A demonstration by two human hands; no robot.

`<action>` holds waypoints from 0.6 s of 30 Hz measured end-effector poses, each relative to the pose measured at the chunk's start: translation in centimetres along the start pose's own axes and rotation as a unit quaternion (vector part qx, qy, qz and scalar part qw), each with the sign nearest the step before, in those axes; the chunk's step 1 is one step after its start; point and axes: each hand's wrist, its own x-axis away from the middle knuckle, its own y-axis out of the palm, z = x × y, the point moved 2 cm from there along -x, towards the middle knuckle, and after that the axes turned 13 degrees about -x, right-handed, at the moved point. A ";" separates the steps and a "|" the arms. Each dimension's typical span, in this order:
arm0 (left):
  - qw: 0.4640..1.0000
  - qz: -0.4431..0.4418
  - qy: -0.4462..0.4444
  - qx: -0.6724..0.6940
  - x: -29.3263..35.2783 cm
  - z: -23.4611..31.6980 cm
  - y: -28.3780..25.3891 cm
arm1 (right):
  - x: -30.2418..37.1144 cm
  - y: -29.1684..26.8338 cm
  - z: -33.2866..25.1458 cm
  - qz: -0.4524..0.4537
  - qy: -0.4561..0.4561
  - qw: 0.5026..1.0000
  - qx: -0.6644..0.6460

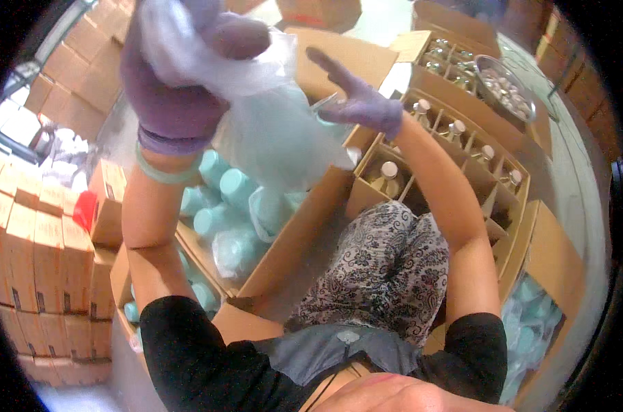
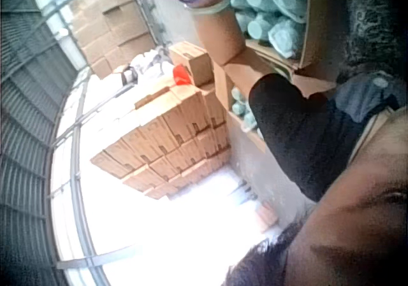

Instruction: The person assembles light green plastic containers by inserting a metal insert into the base, screwing on the lid, and placing the completed unit into a clear plastic bag. The person repeats this process multiple times, placing the packaged containers into a cardboard box.

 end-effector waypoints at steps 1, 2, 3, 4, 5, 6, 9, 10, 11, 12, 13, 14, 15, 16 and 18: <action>0.997 -0.052 0.004 0.050 -1.0 1.4 -0.1 | 0.6 -0.6 -1.1 -0.002 0.007 0.999 0.043; 0.995 -0.077 0.021 0.060 -1.7 2.2 0.5 | 1.5 -1.3 -1.3 0.033 -0.032 0.999 0.018; 0.995 -0.072 0.041 0.046 -1.8 2.7 1.4 | 2.5 -1.5 -2.1 0.051 -0.002 0.998 -0.029; 0.996 -0.065 0.063 0.023 -2.0 3.3 2.4 | 3.7 -1.7 -3.0 0.068 0.026 0.995 -0.075; 0.995 -0.051 0.087 -0.005 -1.9 3.6 3.1 | 4.8 -1.3 -3.7 0.080 0.057 0.987 -0.127; 0.992 -0.035 0.116 -0.027 -1.7 3.8 3.9 | 6.4 -0.5 -5.9 0.125 0.082 0.980 -0.132; 0.961 0.031 0.229 -0.149 -0.9 4.9 7.1 | 12.1 2.7 -10.6 0.270 0.072 0.944 -0.178; 0.944 0.053 0.267 -0.186 -0.1 4.6 8.2 | 14.4 2.8 -12.2 0.310 0.096 0.934 -0.146; 0.926 0.077 0.294 -0.223 1.0 4.4 9.1 | 16.7 3.0 -13.2 0.346 0.119 0.923 -0.123; 0.909 0.093 0.308 -0.265 2.1 4.2 9.8 | 18.9 3.1 -13.9 0.383 0.110 0.912 -0.095; 0.892 0.105 0.313 -0.308 3.5 3.6 10.5 | 20.9 3.4 -14.6 0.420 0.100 0.899 -0.068; 0.883 0.102 0.298 -0.347 5.1 2.2 10.8 | 22.8 3.9 -15.8 0.444 0.087 0.891 -0.031; 0.872 0.087 0.280 -0.392 6.8 0.7 11.2 | 24.3 4.8 -17.3 0.464 0.072 0.883 0.001; 0.868 0.059 0.251 -0.423 8.7 -1.2 11.4 | 25.7 5.4 -18.1 0.486 0.057 0.871 0.034; 0.858 -0.026 0.188 -0.477 12.6 -4.3 12.6 | 27.7 6.2 -17.4 0.450 -0.059 0.876 0.165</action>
